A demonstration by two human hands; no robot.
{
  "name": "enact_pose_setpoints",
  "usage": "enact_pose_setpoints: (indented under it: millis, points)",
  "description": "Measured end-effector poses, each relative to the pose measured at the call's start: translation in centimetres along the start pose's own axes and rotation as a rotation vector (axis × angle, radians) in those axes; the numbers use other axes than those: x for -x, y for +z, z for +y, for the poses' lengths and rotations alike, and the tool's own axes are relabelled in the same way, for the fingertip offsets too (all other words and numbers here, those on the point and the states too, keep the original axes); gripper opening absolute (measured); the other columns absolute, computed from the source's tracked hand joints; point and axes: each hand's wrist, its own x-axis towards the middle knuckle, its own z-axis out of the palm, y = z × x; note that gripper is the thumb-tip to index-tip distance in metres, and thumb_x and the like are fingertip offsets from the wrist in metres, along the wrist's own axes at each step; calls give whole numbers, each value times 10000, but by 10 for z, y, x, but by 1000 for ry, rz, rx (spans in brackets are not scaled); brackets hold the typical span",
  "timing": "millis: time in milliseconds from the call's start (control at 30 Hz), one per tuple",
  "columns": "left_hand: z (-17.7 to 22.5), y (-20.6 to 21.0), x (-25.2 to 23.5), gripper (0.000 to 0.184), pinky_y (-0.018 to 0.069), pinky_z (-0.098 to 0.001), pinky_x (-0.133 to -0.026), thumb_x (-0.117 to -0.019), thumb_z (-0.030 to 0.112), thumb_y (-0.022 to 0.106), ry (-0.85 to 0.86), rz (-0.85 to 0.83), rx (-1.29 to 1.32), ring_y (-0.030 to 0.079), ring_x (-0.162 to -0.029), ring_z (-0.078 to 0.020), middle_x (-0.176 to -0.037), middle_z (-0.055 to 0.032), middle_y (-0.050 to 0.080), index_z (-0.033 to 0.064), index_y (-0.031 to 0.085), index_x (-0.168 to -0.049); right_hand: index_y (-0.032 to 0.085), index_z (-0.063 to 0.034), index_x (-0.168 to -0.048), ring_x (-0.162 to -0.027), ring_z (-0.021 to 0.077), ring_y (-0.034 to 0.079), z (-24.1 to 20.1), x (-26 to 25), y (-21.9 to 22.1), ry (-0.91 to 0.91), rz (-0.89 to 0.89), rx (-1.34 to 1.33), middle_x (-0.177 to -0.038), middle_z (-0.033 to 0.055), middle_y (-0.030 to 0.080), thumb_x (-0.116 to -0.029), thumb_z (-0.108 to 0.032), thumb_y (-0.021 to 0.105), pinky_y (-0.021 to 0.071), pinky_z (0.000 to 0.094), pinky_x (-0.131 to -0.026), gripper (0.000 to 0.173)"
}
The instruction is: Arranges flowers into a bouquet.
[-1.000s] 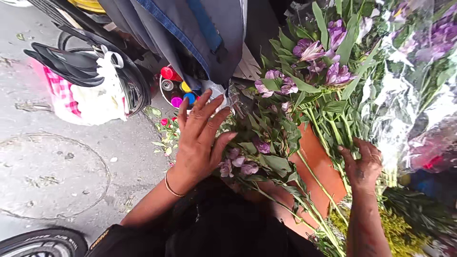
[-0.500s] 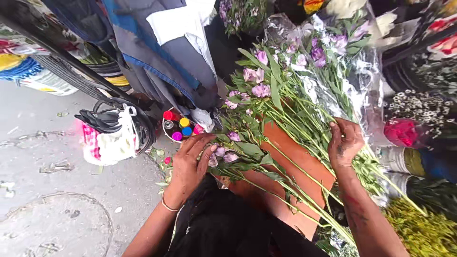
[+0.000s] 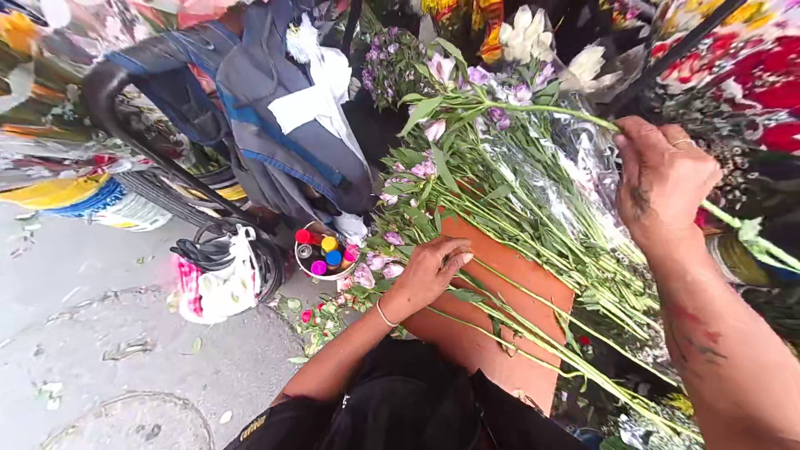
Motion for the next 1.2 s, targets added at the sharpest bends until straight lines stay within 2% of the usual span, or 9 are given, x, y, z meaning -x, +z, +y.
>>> enact_pose_setpoints:
  millis: [200,267,433,633,733,800,933,1100,1200]
  points:
    - [-24,13,17,367,491,-489,-1058,-1045,286,553,75,-23,-400,639,-1221,-350,-1271,-192,683,13,705,-1237,641,-25,-1335,-960,491,667,27,43,-14,129,-26,-101,-1096,310,677,-1108,-253,428,494,648,-815,386]
    - [-27,20,12,375,517,-433,-1042,-1059,291,536,68,-40,-289,661,-1196,-288,-1260,-176,692,6,701,-1239,664,-54,-1331,-928,459,685,25,51,-21,164,31,-62,-1073,286,697,-1100,-239,454,514,619,-787,363]
    - [-6,31,-31,347,567,-228,-726,-1089,177,446,82,41,265,665,-825,-39,-1179,-69,714,-48,622,-1287,758,-137,-1210,-580,289,640,-32,54,4,3,218,-28,-824,148,678,-1035,-166,583,486,426,-459,249]
    - [-13,26,-34,407,575,-336,-913,-1074,319,501,191,-166,-176,709,-1035,-179,-1146,-148,727,-1,697,-1232,763,-97,-1166,-651,297,655,-23,94,-6,-75,192,-47,-794,146,672,-1010,-80,590,492,409,-521,233]
    - [-17,46,-36,471,581,-245,-785,-1069,262,508,-4,-181,323,697,-902,-90,-1232,-107,704,-96,526,-1376,758,-71,-1157,-675,299,663,-20,114,-2,-98,156,-95,-803,152,681,-1010,-68,591,502,404,-543,222]
    - [-2,61,-50,503,543,-198,-685,-1079,303,486,-75,-88,832,658,-785,-54,-1286,-90,679,-22,408,-1456,756,-75,-1161,-612,279,634,-38,124,9,-113,159,-133,-763,141,656,-995,-50,587,465,377,-480,237]
    - [22,52,-75,333,598,-224,-714,-1108,200,384,-10,203,1136,712,-763,-94,-942,-37,755,103,694,-1032,639,-62,-1344,-462,277,567,-40,142,13,87,-37,18,-685,120,614,-1008,-306,600,418,404,-397,418]
    - [9,-4,-79,388,599,-214,-724,-1125,152,254,42,400,940,711,-762,-82,-886,-8,739,111,623,-1014,563,3,-1369,-668,514,667,115,248,-25,428,-300,191,-898,295,691,-1019,-335,589,489,659,-557,487]
    - [9,-18,-75,380,591,-204,-714,-1128,181,259,7,440,890,698,-750,-68,-876,3,727,119,617,-1014,472,-22,-1481,-1187,699,479,178,314,-66,754,-444,242,-1300,441,529,-846,-248,836,311,869,-917,765]
